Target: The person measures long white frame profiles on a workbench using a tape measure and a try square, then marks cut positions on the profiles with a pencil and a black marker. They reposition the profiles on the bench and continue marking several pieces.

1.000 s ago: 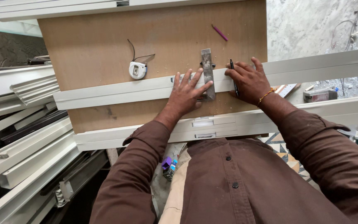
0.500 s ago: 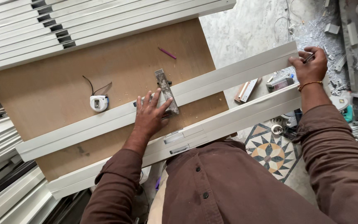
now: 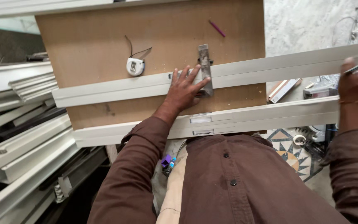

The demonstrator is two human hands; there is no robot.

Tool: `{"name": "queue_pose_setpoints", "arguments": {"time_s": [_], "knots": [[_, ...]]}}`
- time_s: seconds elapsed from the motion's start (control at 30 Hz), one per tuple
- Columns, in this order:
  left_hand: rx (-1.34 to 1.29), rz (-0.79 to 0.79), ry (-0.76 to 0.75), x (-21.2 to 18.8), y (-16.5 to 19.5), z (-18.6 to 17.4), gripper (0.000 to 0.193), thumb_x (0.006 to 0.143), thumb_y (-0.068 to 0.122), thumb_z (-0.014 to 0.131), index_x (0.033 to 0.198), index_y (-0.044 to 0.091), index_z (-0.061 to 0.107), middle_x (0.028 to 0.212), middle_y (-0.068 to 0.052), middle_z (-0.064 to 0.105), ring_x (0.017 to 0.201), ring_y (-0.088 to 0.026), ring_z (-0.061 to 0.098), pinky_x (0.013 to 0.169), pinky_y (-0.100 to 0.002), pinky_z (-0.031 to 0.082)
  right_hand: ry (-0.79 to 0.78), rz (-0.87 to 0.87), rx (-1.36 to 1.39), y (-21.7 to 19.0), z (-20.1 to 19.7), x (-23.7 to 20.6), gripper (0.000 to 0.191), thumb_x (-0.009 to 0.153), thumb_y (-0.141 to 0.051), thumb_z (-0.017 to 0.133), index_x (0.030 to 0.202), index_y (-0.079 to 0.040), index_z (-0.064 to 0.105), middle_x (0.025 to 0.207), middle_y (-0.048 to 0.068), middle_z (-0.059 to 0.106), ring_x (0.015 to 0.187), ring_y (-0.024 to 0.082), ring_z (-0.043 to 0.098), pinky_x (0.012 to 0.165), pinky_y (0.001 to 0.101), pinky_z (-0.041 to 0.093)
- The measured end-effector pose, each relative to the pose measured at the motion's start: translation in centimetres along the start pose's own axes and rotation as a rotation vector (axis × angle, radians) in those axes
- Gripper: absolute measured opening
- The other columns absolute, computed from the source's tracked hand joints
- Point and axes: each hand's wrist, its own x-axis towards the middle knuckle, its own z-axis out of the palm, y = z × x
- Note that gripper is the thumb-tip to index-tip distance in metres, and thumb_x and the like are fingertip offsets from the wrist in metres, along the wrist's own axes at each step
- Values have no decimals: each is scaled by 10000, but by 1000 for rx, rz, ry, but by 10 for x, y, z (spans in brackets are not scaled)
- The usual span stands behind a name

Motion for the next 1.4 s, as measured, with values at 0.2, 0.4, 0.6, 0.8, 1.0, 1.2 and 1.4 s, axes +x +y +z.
{"name": "queue_pose_setpoints", "arguments": {"time_s": [0.2,0.4,0.6,0.8,1.0,1.2,1.4], "knots": [[10,6,10,0,2,-1,949,597,377,946,1449,392,529,1613,-100,343,1430,-409,391,1117,-741,316,-430,-100,568,-125,49,-48,275,1108,-196,521,1318,-53,626,1253,151,698,1172,295,699,1007,377,540],[-5,-3,20,-1,3,-3,934,605,355,941,1445,395,534,1611,-103,347,1429,-411,397,1109,-742,312,-411,-41,585,-210,85,-49,175,1030,-149,642,1135,-42,731,1013,130,756,914,231,746,835,344,578],[-17,-15,-3,0,2,0,934,610,334,937,1447,404,528,1613,-100,343,1438,-402,386,1129,-737,292,-354,-176,450,-220,102,-49,221,1038,-151,697,1244,-71,709,1117,143,749,1038,272,737,897,377,580],[-18,-29,-9,-1,0,3,917,636,330,934,1448,409,516,1618,-97,343,1448,-392,382,1139,-734,282,-490,-564,-40,-206,104,-38,721,789,-234,813,1452,-129,549,1383,138,621,1450,334,448,1180,515,317],[-26,-28,-29,-1,2,0,931,618,342,941,1445,418,518,1610,-91,343,1446,-390,378,1132,-734,282,-555,-622,-147,-193,107,-30,827,762,-295,863,1505,-171,522,1473,84,571,1456,261,462,1209,501,303],[-12,-20,-24,0,0,-3,943,627,375,945,1456,430,500,1620,-91,339,1445,-388,384,1136,-727,292,-559,-619,-154,-185,113,-33,827,741,-294,869,1491,-189,537,1452,62,582,1438,254,472,1206,504,310],[7,-20,-46,1,0,-3,944,631,420,943,1459,445,489,1620,-87,332,1441,-386,381,1135,-723,292,-548,-633,-176,-182,116,-34,819,743,-292,870,1488,-200,541,1444,57,585,1433,249,477,1202,504,319]]}}
